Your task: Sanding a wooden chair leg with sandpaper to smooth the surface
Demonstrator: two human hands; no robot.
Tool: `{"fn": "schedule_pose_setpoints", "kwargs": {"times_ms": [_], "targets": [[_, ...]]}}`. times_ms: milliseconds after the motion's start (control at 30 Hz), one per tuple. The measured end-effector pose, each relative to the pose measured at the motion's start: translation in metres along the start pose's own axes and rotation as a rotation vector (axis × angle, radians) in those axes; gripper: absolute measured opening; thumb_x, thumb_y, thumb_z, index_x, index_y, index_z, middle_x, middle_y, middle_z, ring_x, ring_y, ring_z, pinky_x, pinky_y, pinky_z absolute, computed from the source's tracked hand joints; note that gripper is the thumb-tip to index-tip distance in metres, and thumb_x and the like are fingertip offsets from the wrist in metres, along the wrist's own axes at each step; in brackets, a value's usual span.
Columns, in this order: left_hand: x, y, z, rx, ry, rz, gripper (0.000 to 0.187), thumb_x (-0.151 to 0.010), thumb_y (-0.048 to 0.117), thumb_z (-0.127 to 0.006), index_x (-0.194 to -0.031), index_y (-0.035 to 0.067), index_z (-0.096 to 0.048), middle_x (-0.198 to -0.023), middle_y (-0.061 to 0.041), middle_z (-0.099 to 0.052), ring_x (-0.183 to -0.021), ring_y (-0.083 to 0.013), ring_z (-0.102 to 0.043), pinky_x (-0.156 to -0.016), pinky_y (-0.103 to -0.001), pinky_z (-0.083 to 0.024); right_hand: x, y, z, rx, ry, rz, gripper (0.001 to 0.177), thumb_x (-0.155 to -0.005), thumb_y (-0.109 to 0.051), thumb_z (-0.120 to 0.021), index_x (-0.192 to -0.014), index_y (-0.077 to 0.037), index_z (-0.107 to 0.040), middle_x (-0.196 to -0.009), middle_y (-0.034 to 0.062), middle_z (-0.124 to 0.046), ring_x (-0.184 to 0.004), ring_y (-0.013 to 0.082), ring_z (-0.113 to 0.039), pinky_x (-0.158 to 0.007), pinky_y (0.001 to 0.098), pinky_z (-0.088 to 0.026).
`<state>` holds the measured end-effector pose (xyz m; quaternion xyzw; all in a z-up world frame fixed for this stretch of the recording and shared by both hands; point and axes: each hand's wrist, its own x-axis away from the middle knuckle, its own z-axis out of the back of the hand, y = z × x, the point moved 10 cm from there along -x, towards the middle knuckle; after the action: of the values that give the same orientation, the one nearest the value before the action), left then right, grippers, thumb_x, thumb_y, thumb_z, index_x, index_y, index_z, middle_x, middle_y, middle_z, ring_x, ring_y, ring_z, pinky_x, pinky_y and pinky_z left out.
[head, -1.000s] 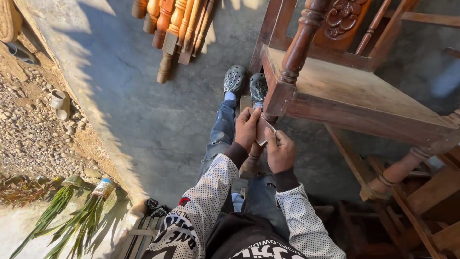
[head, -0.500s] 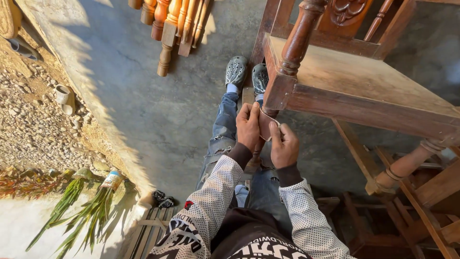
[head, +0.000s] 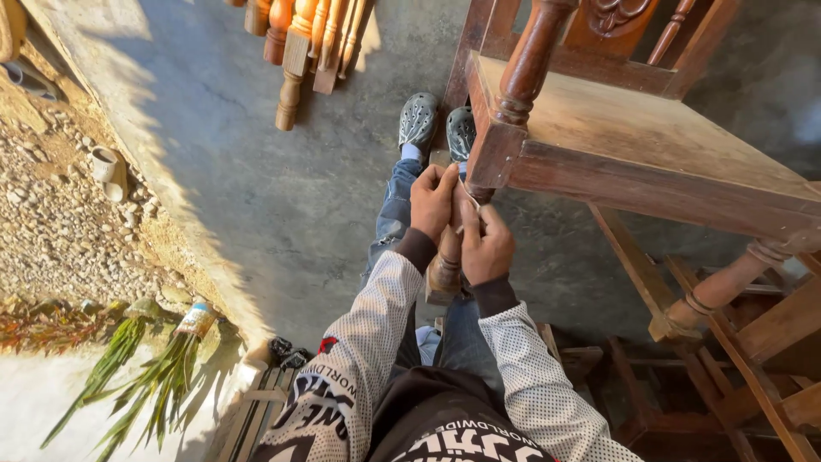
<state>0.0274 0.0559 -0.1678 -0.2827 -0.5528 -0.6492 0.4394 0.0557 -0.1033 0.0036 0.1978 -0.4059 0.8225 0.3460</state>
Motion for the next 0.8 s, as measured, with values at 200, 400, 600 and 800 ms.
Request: {"fn": "schedule_pose_setpoints", "kwargs": {"times_ms": [200, 400, 600, 800], "targets": [[0.133, 0.114, 0.012, -0.012, -0.028, -0.243, 0.029, -0.113, 0.032, -0.069, -0.091, 0.014, -0.068, -0.062, -0.008, -0.06, -0.065, -0.0123, -0.062, -0.061, -0.03, -0.051, 0.007, 0.103, 0.042, -0.186, 0.046, -0.212, 0.039, -0.114, -0.035, -0.065, -0.082, -0.016, -0.056, -0.064, 0.0039, -0.051, -0.072, 0.0141, -0.05, -0.074, 0.0362, -0.048], [0.165, 0.103, 0.015, -0.104, -0.229, -0.232, 0.036, -0.119, 0.044, -0.053, -0.116, 0.009, -0.058, -0.091, -0.011, -0.053, -0.075, -0.0188, -0.052, -0.069, -0.039, -0.048, 0.018, 0.068, 0.058, -0.33, -0.271, -0.123, 0.045, -0.114, -0.033, -0.067, -0.076, -0.01, -0.06, -0.057, 0.0046, -0.056, -0.062, 0.0131, -0.056, -0.066, 0.0283, -0.05], [0.129, 0.103, 0.023, -0.062, -0.206, -0.156, 0.037, -0.116, 0.037, -0.061, -0.092, 0.01, -0.07, -0.069, -0.005, -0.057, -0.074, -0.0126, -0.05, -0.065, -0.032, -0.046, -0.006, 0.033, 0.03, -0.222, -0.325, 0.007, 0.045, -0.115, -0.038, -0.065, -0.08, -0.011, -0.061, -0.062, 0.0067, -0.06, -0.069, 0.0152, -0.058, -0.073, 0.0318, -0.052], [0.086, 0.106, 0.011, -0.023, -0.254, -0.193, 0.038, -0.114, 0.035, -0.065, -0.084, 0.012, -0.065, -0.076, -0.001, -0.054, -0.08, -0.0101, -0.049, -0.074, -0.027, -0.045, -0.025, 0.043, 0.009, -0.206, -0.279, -0.037, 0.049, -0.115, -0.046, -0.065, -0.08, -0.012, -0.057, -0.068, 0.0112, -0.058, -0.079, 0.0171, -0.056, -0.081, 0.0364, -0.051]]}}
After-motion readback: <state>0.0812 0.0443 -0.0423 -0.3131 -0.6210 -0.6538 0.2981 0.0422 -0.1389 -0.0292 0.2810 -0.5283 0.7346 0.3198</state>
